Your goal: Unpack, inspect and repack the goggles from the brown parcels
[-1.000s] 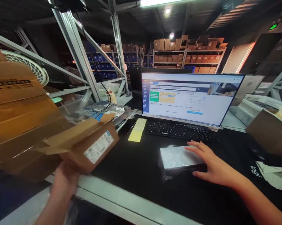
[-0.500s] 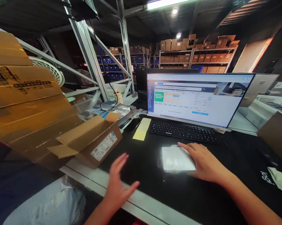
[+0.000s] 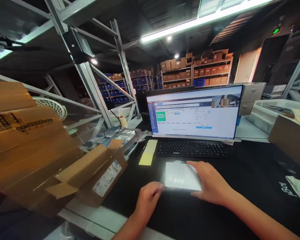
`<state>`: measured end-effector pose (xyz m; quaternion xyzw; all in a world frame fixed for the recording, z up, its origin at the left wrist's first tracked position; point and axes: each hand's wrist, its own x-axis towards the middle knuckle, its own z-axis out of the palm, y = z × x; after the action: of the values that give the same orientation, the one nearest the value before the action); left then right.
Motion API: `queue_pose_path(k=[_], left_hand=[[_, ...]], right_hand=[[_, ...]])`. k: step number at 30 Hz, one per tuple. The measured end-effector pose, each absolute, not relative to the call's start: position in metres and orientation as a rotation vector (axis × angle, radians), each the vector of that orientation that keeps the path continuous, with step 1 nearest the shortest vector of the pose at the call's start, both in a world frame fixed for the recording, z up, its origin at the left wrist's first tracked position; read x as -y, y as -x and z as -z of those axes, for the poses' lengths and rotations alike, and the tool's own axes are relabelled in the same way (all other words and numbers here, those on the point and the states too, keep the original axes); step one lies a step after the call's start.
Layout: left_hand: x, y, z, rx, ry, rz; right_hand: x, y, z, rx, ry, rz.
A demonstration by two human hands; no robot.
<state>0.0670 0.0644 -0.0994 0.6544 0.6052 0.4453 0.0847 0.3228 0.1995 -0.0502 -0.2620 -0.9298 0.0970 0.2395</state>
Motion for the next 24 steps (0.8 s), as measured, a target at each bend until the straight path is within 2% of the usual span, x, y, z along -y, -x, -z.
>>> queue_pose_path(k=[9,16,21,23,24], left_hand=[[-0.044,-0.030,0.072,-1.784,-1.187,-1.735],[-0.025,-0.010,0.034,-1.822,-1.184,-1.862],[-0.012,0.032,-0.023,-2.212,-1.048,-2.624],[0.000,0.048,-0.045,-2.543,-1.111,-2.904],[0.005,0.054,-0.054,-2.759,-1.183,-2.933]], right_hand=[[-0.215,-0.331,0.053,2.531,0.770,-0.393],[-0.235,-0.343,0.063,2.521,0.775,-0.542],[-0.254,-0.353,0.076,2.477,0.834,-0.528],[-0.262,-0.354,0.085,2.461,0.847,-0.497],[-0.266,-0.354,0.089,2.455,0.847,-0.483]])
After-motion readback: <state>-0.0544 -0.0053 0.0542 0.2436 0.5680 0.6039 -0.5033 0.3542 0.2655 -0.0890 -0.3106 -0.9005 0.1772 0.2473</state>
